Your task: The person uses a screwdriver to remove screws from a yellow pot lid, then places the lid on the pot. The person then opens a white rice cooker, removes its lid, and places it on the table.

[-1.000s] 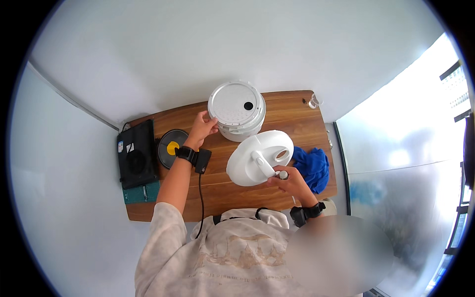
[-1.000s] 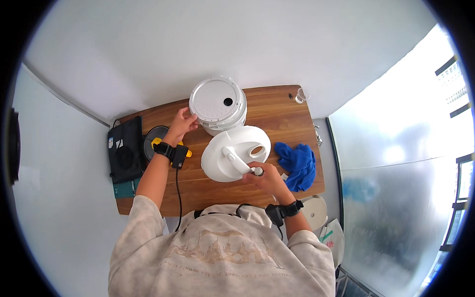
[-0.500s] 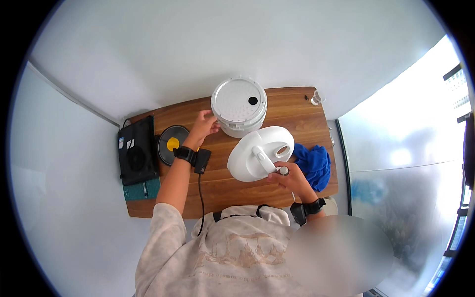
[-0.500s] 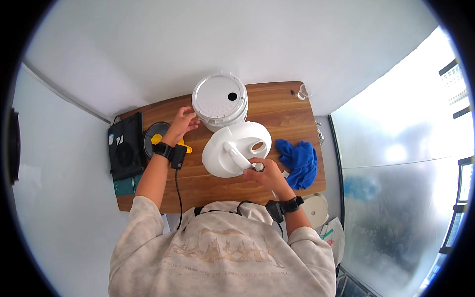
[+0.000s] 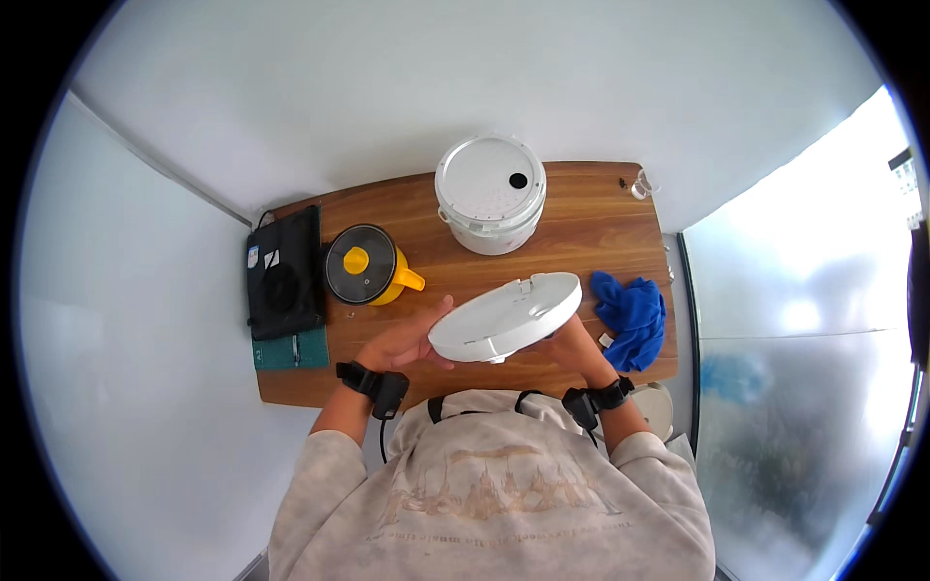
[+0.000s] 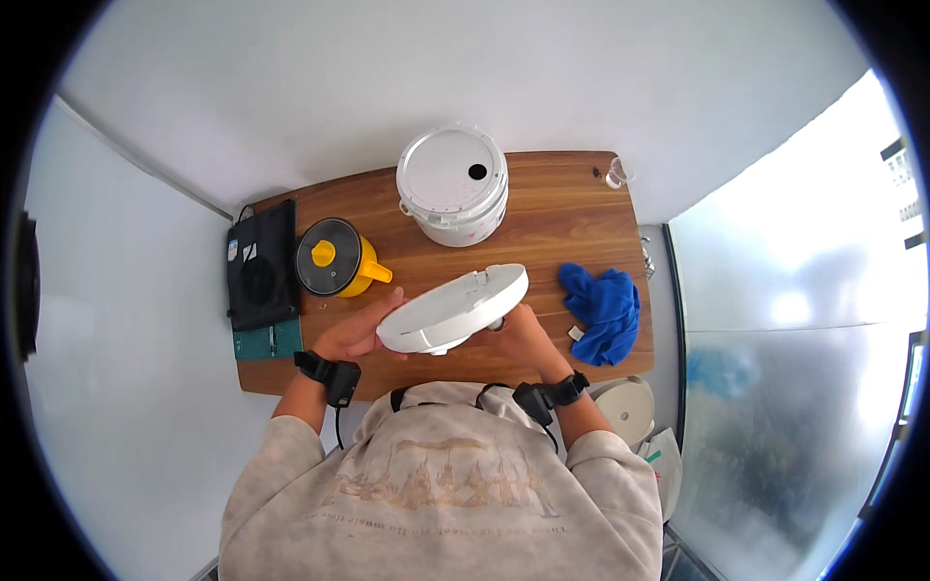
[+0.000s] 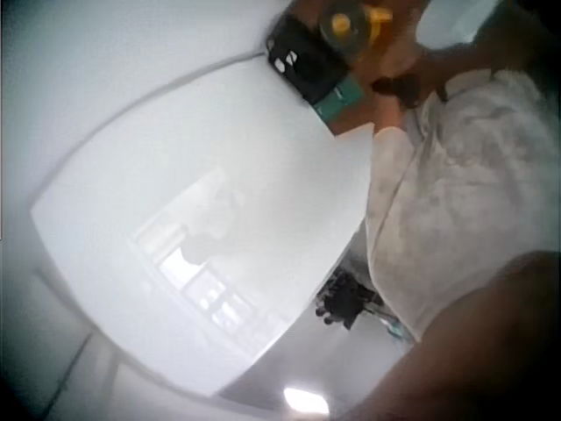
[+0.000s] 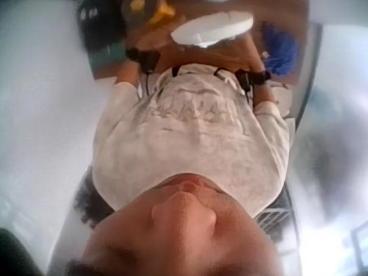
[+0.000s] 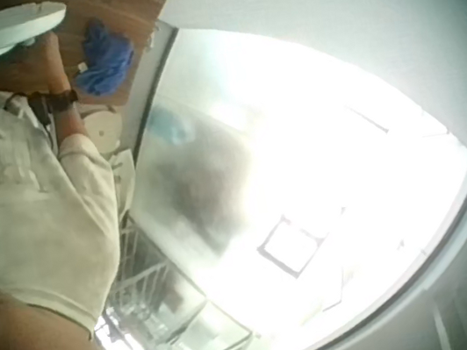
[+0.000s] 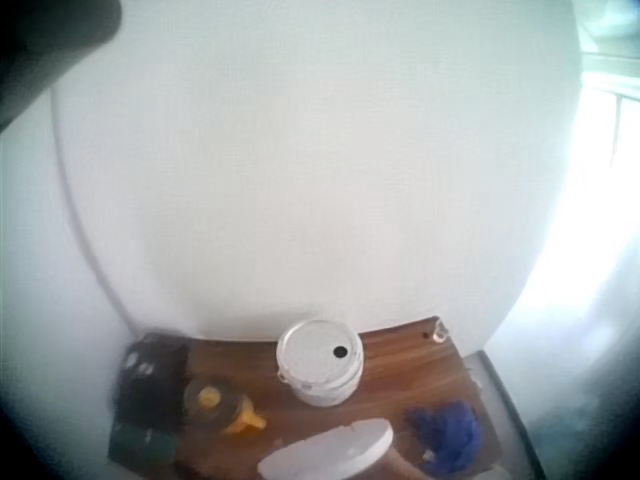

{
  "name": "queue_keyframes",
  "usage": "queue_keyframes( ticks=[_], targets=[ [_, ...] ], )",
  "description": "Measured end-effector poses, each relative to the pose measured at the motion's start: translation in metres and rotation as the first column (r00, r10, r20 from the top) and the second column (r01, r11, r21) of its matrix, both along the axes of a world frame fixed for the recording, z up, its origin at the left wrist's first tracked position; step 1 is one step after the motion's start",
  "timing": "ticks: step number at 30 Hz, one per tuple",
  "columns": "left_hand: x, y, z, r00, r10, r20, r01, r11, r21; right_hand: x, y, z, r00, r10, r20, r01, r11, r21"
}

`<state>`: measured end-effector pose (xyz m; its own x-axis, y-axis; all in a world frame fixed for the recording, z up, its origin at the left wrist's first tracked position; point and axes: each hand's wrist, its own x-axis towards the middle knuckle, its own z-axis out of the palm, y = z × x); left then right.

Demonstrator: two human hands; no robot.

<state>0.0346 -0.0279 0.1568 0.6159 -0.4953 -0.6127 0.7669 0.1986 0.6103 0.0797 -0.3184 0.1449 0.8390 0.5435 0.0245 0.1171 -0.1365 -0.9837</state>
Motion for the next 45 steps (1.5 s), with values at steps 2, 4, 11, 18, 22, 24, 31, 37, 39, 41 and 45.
queue_keyframes(
  ticks=[2, 4, 11, 18, 22, 24, 31, 37, 39, 41, 45],
  targets=[
    [-0.012, -0.002, -0.017, 0.984, 0.159, 0.08, -0.159, 0.987, -0.013, -0.002, 0.011, 0.001, 0.989, 0.005, 0.145, -0.013, 0.998, 0.059],
    [-0.025, 0.0, -0.025, 0.973, 0.21, 0.099, -0.217, 0.975, 0.058, -0.004, 0.013, -0.006, 0.993, 0.06, 0.1, -0.057, 0.998, -0.034],
    [-0.06, 0.016, -0.005, 0.976, 0.182, 0.116, -0.212, 0.905, 0.369, -0.01, 0.02, -0.028, 0.978, 0.177, 0.111, -0.164, 0.979, -0.116],
    [-0.086, 0.032, -0.008, 0.954, 0.272, 0.125, -0.291, 0.94, 0.176, -0.013, 0.035, -0.022, 0.952, 0.27, 0.146, -0.269, 0.963, -0.03],
    [-0.104, 0.047, -0.011, 0.922, 0.347, 0.172, -0.381, 0.89, 0.249, -0.008, 0.032, -0.021, 0.977, 0.215, 0.009, -0.211, 0.966, -0.151],
    [-0.117, 0.057, -0.019, 0.906, 0.383, 0.181, -0.421, 0.858, 0.294, -0.003, 0.027, -0.024, 0.986, 0.095, -0.135, -0.119, 0.976, -0.184],
    [-0.164, 0.081, -0.058, 0.857, 0.507, 0.092, -0.505, 0.791, 0.344, 0.007, 0.01, -0.035, 0.972, -0.02, -0.235, -0.046, 0.961, -0.274],
    [-0.204, 0.089, -0.116, 0.789, 0.615, 0.002, -0.583, 0.747, 0.319, 0.009, 0.012, -0.054, 0.976, 0.0, -0.216, -0.069, 0.948, -0.311],
    [-0.215, 0.093, -0.13, 0.76, 0.649, -0.016, -0.613, 0.725, 0.313, 0.009, 0.014, -0.058, 0.978, 0.032, -0.205, -0.095, 0.947, -0.306],
    [-0.225, 0.093, -0.137, 0.714, 0.7, -0.01, -0.66, 0.677, 0.325, 0.008, 0.017, -0.062, 0.98, 0.056, -0.193, -0.114, 0.947, -0.301],
    [-0.233, 0.095, -0.146, 0.62, 0.784, -0.033, -0.737, 0.596, 0.318, 0.008, 0.017, -0.071, 0.971, 0.08, -0.224, -0.143, 0.948, -0.283]
  ],
)
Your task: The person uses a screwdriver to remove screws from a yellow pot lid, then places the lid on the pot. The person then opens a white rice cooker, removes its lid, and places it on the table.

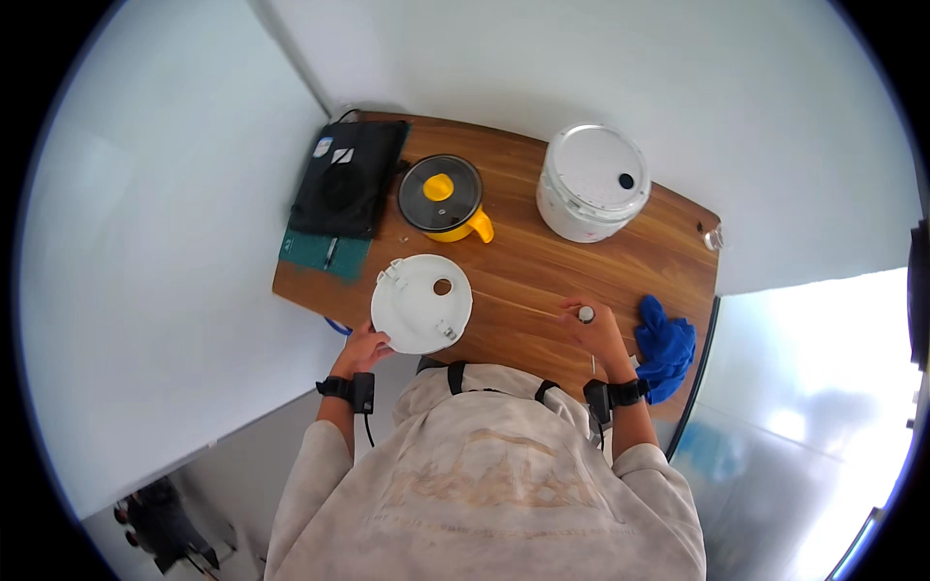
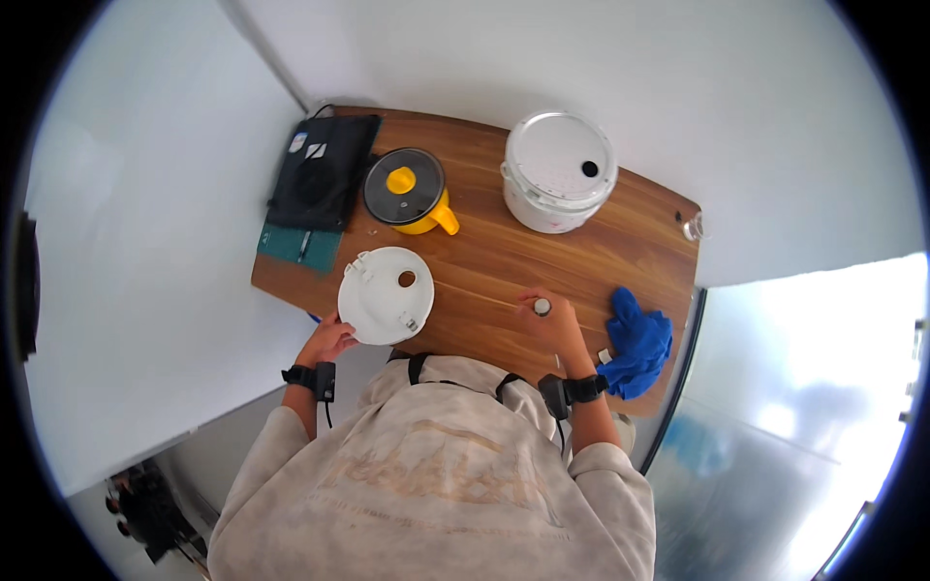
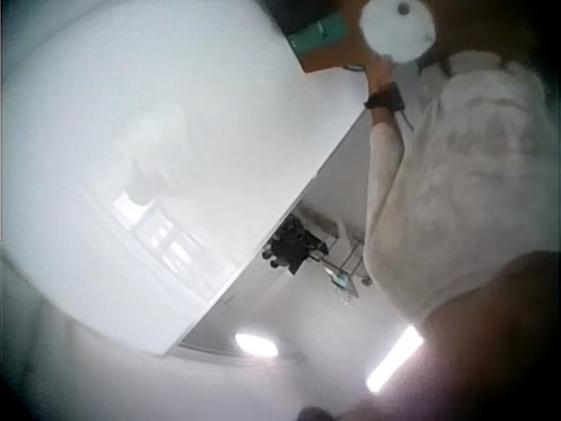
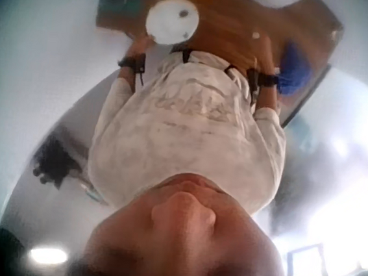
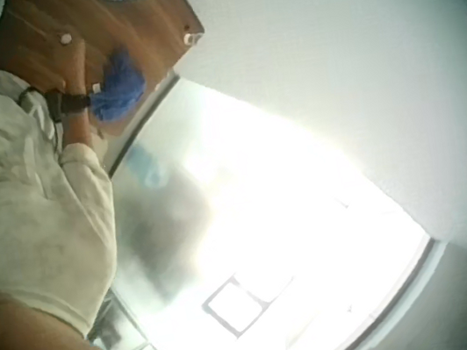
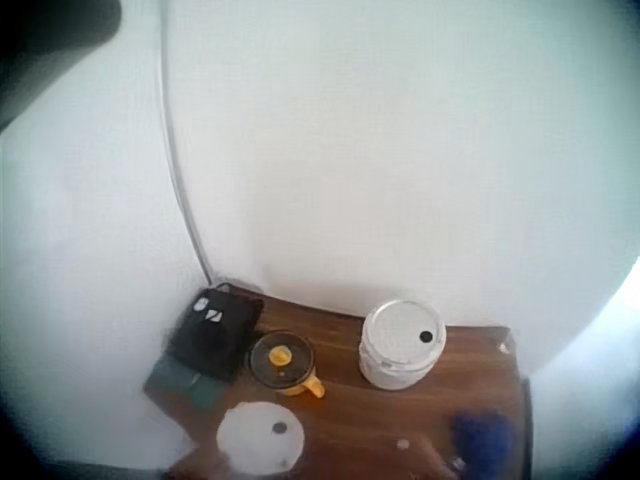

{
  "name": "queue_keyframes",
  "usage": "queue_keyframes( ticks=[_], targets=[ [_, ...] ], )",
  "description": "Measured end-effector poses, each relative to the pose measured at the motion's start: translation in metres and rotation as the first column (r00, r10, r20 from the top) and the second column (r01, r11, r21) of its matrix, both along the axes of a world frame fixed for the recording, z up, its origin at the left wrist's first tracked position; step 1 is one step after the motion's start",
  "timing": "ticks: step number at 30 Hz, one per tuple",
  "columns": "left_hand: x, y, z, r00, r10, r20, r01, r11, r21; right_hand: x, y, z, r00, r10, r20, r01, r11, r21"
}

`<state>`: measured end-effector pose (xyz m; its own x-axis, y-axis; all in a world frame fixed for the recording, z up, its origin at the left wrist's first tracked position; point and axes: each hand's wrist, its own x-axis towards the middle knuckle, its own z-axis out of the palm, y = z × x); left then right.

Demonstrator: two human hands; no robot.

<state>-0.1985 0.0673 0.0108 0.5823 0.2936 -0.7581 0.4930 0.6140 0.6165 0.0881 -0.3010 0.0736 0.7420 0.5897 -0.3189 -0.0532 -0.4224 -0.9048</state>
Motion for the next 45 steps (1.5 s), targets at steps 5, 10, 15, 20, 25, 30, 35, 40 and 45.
queue_keyframes(
  ticks=[5, 10, 15, 20, 25, 30, 35, 40, 45],
  targets=[
    [-0.013, 0.005, -0.024, 0.996, 0.09, -0.016, -0.09, 0.996, 0.004, 0.001, 0.008, 0.001, 0.991, 0.004, -0.137, 0.001, 0.999, 0.041],
    [-0.016, -0.002, -0.029, 0.989, 0.142, 0.03, -0.141, 0.99, -0.007, 0.003, 0.015, 0.002, 0.982, 0.055, -0.18, -0.055, 0.998, 0.006],
    [-0.019, -0.005, -0.035, 0.974, 0.224, 0.039, -0.223, 0.974, -0.033, 0.003, 0.026, 0.007, 0.991, 0.037, -0.125, -0.04, 0.999, -0.022],
    [-0.018, -0.002, -0.053, 0.97, 0.243, 0.021, -0.242, 0.969, -0.052, 0.009, 0.023, -0.001, 0.993, 0.004, -0.114, -0.009, 0.999, -0.043],
    [-0.026, -0.001, -0.075, 0.951, 0.308, 0.011, -0.307, 0.95, -0.053, 0.008, 0.022, 0.001, 0.996, 0.064, -0.059, -0.066, 0.998, -0.022],
    [-0.014, -0.004, -0.068, 0.951, 0.307, 0.032, -0.306, 0.951, -0.04, 0.008, 0.014, -0.011, 0.998, 0.049, -0.025, -0.051, 0.997, -0.053],
    [-0.021, 0.001, -0.093, 0.947, 0.309, 0.09, -0.31, 0.951, -0.002, 0.01, 0.016, -0.01, 0.997, 0.024, -0.067, -0.026, 0.999, -0.044],
    [-0.004, -0.008, -0.078, 0.923, 0.375, 0.083, -0.365, 0.924, -0.117, 0.03, 0.015, 0.01, 0.997, -0.059, -0.056, 0.054, 0.994, -0.095],
    [-0.019, 0.005, -0.095, 0.934, 0.356, 0.038, -0.346, 0.926, -0.151, 0.08, 0.015, 0.014, 0.967, -0.203, 0.153, 0.202, 0.979, 0.024]
  ],
)
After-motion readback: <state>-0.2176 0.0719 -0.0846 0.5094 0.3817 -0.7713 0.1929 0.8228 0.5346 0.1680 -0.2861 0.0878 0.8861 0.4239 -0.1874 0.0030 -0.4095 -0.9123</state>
